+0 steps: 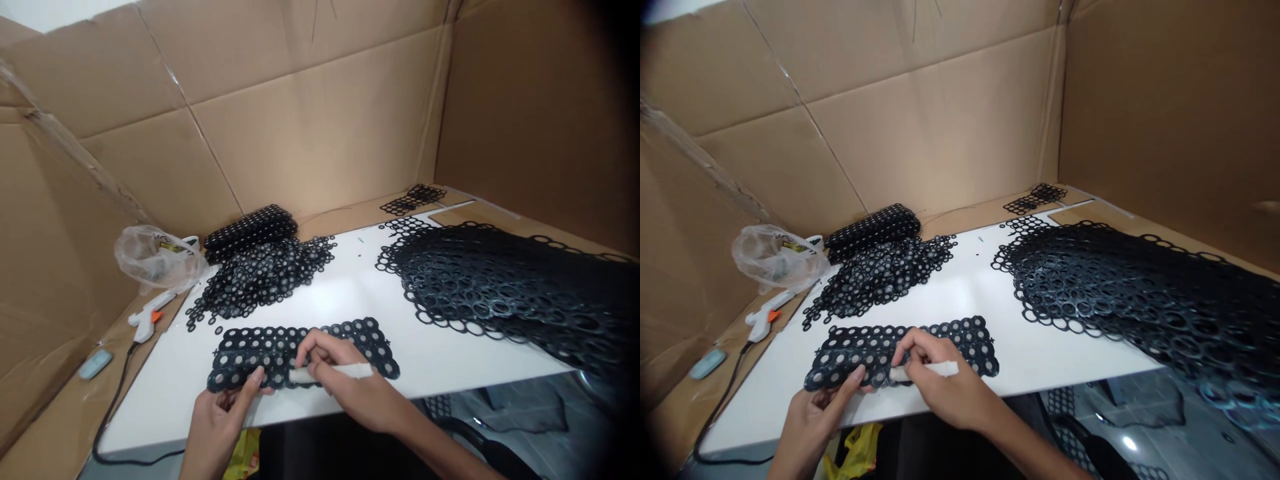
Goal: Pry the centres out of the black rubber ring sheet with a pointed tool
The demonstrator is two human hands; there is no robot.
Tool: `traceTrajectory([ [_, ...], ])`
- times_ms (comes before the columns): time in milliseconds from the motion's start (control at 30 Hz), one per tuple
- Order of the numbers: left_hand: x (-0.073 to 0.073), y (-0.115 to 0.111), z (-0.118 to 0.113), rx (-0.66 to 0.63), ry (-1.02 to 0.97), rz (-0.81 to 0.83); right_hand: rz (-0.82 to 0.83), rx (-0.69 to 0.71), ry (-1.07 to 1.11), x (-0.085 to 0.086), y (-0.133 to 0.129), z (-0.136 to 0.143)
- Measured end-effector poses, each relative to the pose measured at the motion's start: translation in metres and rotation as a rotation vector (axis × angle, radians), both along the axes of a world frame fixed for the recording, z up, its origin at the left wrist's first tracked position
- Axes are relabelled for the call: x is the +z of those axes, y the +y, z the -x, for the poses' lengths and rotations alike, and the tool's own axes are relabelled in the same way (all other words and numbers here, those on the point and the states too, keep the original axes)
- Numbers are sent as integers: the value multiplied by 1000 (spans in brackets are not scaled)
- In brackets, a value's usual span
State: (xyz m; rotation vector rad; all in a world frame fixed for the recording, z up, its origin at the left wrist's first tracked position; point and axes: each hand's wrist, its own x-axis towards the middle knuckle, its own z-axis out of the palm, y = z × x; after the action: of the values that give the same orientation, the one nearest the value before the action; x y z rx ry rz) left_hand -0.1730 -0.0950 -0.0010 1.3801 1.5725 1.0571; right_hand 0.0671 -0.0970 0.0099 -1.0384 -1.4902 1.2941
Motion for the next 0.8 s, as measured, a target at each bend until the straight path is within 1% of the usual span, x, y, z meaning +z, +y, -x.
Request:
traceTrajectory([
  [133, 2, 0, -1, -16, -3, 6, 24, 30, -26, 2, -1, -4],
  [267, 1, -2, -1, -10, -24, -3, -3, 62, -44, 2, -2, -5],
  [333, 1, -3, 0, -20, -47, 4, -48, 87, -102, 2, -4, -4],
  [433, 3, -5, 2, -56, -54, 24, -190, 98, -210, 1, -7, 0],
  [500, 4, -7, 4, -51, -66, 20, -250, 95, -233, 1, -8, 3],
  [533, 4, -7, 4, -31, -63, 11, -238, 93, -220, 1, -8, 3],
  [633, 1, -6, 5, 21, 35, -40, -103, 98, -128, 1, -5, 3],
  [700, -3, -4, 3, -7, 134, -95, -54, 93, -78, 2, -4, 2],
  [800, -10, 0, 0, -53, 264, -136, -75, 81, -86, 4, -5, 1],
])
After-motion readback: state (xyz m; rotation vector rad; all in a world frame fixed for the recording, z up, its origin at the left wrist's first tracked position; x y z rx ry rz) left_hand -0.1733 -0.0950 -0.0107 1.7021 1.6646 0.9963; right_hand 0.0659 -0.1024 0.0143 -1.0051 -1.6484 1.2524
